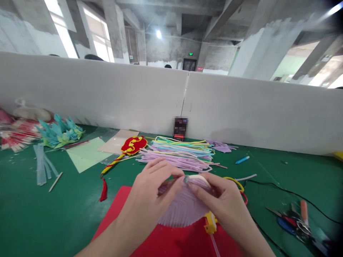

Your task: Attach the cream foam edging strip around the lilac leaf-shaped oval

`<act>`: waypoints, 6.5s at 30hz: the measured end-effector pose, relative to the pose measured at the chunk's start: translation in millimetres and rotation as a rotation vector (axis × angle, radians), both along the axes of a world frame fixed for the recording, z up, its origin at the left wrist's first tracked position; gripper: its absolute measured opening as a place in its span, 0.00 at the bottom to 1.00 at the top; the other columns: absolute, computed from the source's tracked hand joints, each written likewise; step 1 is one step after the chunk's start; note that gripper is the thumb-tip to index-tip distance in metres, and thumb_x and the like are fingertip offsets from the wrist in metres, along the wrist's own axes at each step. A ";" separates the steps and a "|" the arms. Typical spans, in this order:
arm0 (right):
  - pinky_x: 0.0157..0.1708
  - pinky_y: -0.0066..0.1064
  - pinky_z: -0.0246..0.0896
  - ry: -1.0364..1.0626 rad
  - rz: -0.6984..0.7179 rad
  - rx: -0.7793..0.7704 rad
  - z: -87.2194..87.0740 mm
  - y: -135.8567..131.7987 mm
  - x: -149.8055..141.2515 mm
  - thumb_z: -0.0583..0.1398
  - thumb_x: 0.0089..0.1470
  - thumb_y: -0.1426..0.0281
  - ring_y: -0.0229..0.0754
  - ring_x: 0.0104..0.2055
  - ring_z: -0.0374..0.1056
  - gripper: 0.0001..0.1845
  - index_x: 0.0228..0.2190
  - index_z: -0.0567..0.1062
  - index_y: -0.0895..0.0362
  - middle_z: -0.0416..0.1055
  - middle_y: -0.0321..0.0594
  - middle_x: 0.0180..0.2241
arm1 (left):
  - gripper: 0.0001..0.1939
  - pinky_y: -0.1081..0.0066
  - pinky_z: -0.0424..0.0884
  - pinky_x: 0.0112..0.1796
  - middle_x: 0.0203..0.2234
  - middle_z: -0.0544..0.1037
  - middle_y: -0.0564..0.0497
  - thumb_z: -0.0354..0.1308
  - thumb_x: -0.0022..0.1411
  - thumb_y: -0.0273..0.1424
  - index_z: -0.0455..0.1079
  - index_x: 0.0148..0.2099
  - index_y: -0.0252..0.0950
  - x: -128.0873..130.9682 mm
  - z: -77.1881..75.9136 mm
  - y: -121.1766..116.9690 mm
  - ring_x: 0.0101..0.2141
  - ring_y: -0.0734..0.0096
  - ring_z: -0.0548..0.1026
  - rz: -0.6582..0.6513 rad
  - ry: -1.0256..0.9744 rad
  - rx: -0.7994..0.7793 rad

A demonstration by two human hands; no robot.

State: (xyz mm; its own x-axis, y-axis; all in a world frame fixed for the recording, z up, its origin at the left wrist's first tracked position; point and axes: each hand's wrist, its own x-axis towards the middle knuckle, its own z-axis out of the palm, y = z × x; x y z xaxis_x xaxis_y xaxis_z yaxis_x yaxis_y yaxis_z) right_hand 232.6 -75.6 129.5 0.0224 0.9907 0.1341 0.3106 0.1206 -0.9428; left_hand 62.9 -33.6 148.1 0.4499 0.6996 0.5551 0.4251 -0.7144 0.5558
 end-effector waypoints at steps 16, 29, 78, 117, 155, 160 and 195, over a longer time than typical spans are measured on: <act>0.24 0.24 0.55 -0.061 0.014 0.056 3.0 -2.6 -0.6 0.55 0.57 0.57 0.35 0.27 0.60 0.18 0.26 0.74 0.57 0.69 0.35 0.24 | 0.07 0.72 0.68 0.35 0.25 0.75 0.57 0.54 0.62 0.27 0.69 0.30 0.38 1.8 0.8 -1.1 0.30 0.73 0.72 0.045 -0.003 0.021; 0.25 0.24 0.55 -0.058 0.031 0.044 3.2 -2.4 0.9 0.54 0.58 0.57 0.35 0.28 0.60 0.17 0.28 0.74 0.55 0.69 0.34 0.26 | 0.07 0.75 0.65 0.33 0.24 0.73 0.58 0.56 0.61 0.25 0.69 0.30 0.37 0.7 1.1 -2.1 0.30 0.75 0.70 0.031 -0.038 0.015; 0.30 0.25 0.60 -0.013 0.000 0.022 1.4 -3.8 1.9 0.56 0.57 0.60 0.38 0.32 0.66 0.14 0.38 0.77 0.54 0.74 0.35 0.29 | 0.12 0.66 0.56 0.57 0.37 0.79 0.55 0.53 0.63 0.24 0.71 0.47 0.38 8.4 -13.1 -12.9 0.39 0.75 0.75 0.054 -0.002 0.336; 0.32 0.28 0.66 0.152 -0.138 0.093 2.5 0.9 7.3 0.58 0.55 0.56 0.41 0.34 0.70 0.18 0.38 0.78 0.55 0.76 0.40 0.34 | 0.19 0.46 0.57 0.58 0.54 0.71 0.45 0.51 0.66 0.30 0.64 0.59 0.40 7.5 -12.9 -3.5 0.57 0.56 0.65 0.100 0.257 0.378; 0.31 0.20 0.66 0.050 -0.082 0.204 0.6 1.2 8.2 0.59 0.56 0.62 0.34 0.32 0.71 0.08 0.33 0.77 0.51 0.77 0.33 0.30 | 0.10 0.65 0.61 0.54 0.36 0.77 0.56 0.52 0.66 0.26 0.69 0.48 0.39 5.6 -14.9 -2.9 0.37 0.77 0.74 0.012 0.020 0.271; 0.30 0.21 0.66 0.028 -0.094 0.203 -0.6 3.0 8.3 0.59 0.56 0.62 0.35 0.32 0.71 0.08 0.33 0.77 0.51 0.77 0.34 0.30 | 0.10 0.66 0.62 0.54 0.35 0.77 0.56 0.53 0.65 0.26 0.69 0.48 0.39 5.8 -15.4 -3.2 0.37 0.77 0.74 0.013 0.005 0.276; 0.34 0.26 0.68 0.081 -0.101 0.170 -1.6 2.3 7.0 0.59 0.55 0.60 0.39 0.35 0.72 0.13 0.37 0.78 0.53 0.77 0.38 0.33 | 0.15 0.61 0.64 0.53 0.34 0.77 0.52 0.48 0.68 0.25 0.67 0.54 0.39 6.2 -12.4 -4.3 0.36 0.73 0.75 0.020 0.146 0.387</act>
State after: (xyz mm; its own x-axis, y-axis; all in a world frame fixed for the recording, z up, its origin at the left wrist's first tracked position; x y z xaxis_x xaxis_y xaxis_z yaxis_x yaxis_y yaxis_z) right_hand 239.6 -73.3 127.9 0.1379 0.9462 0.2928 0.2530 0.2522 -0.9340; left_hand 69.1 -37.9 135.7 0.5320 0.4614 0.7100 0.4956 -0.8495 0.1807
